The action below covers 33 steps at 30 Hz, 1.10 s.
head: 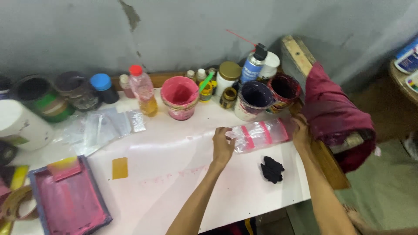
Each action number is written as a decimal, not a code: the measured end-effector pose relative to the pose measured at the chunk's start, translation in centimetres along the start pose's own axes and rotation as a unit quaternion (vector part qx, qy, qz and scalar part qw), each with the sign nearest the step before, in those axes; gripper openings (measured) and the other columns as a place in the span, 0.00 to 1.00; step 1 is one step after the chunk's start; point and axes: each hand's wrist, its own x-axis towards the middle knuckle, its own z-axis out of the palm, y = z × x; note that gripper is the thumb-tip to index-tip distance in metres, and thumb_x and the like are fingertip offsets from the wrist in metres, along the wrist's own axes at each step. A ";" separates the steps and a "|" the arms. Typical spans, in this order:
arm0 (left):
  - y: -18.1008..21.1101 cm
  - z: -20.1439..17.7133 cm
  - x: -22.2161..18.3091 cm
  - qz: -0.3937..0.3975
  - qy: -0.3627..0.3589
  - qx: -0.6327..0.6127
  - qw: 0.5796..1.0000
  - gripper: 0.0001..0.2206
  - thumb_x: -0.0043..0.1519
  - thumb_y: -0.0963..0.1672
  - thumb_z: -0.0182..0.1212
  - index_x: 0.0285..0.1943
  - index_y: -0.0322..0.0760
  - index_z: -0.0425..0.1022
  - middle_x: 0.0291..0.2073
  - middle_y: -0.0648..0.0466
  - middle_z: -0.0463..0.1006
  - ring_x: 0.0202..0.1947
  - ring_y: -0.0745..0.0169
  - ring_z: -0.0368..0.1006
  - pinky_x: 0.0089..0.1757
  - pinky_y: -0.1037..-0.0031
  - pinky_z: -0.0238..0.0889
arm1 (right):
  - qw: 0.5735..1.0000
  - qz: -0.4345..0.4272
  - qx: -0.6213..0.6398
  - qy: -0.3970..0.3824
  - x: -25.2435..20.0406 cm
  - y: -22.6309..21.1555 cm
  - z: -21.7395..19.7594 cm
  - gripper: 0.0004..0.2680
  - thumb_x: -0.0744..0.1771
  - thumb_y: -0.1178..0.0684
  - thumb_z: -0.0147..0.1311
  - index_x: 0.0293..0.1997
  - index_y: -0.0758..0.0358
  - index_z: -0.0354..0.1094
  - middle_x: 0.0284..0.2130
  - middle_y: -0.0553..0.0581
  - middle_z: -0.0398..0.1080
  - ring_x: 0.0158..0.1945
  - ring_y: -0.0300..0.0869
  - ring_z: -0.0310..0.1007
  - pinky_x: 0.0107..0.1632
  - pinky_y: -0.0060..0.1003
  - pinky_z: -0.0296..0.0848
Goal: Manual screen printing of pink ink onto small plastic bags at a workbench.
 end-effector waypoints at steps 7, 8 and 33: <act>3.0 -4.8 -1.2 -0.024 0.021 -0.020 0.999 0.07 0.63 0.42 0.61 0.45 0.31 0.75 0.35 0.46 0.77 0.28 0.55 0.76 0.31 0.70 0.69 | 0.996 -0.038 -0.040 0.068 -5.1 -11.0 -0.9 0.08 0.73 0.58 0.47 0.52 0.71 0.71 0.59 0.72 0.64 0.63 0.66 0.65 0.65 0.58 0.63; 3.1 -5.8 -1.5 -0.030 0.027 -0.015 0.999 0.09 0.64 0.45 0.61 0.39 0.32 0.76 0.30 0.48 0.78 0.25 0.58 0.77 0.29 0.73 0.68 | 0.993 -0.056 -0.044 0.095 -6.0 -11.0 0.2 0.08 0.73 0.54 0.49 0.47 0.70 0.69 0.55 0.69 0.65 0.60 0.65 0.67 0.63 0.56 0.65; 5.1 -39.2 -14.7 -0.178 0.247 0.197 0.932 0.19 0.64 0.53 0.61 0.23 0.43 0.78 0.18 0.55 0.80 0.24 0.55 0.78 0.35 0.67 0.69 | 0.957 -0.102 0.134 -0.235 -9.6 -52.7 22.6 0.09 0.72 0.49 0.48 0.54 0.58 0.71 0.39 0.57 0.72 0.42 0.48 0.78 0.47 0.41 0.76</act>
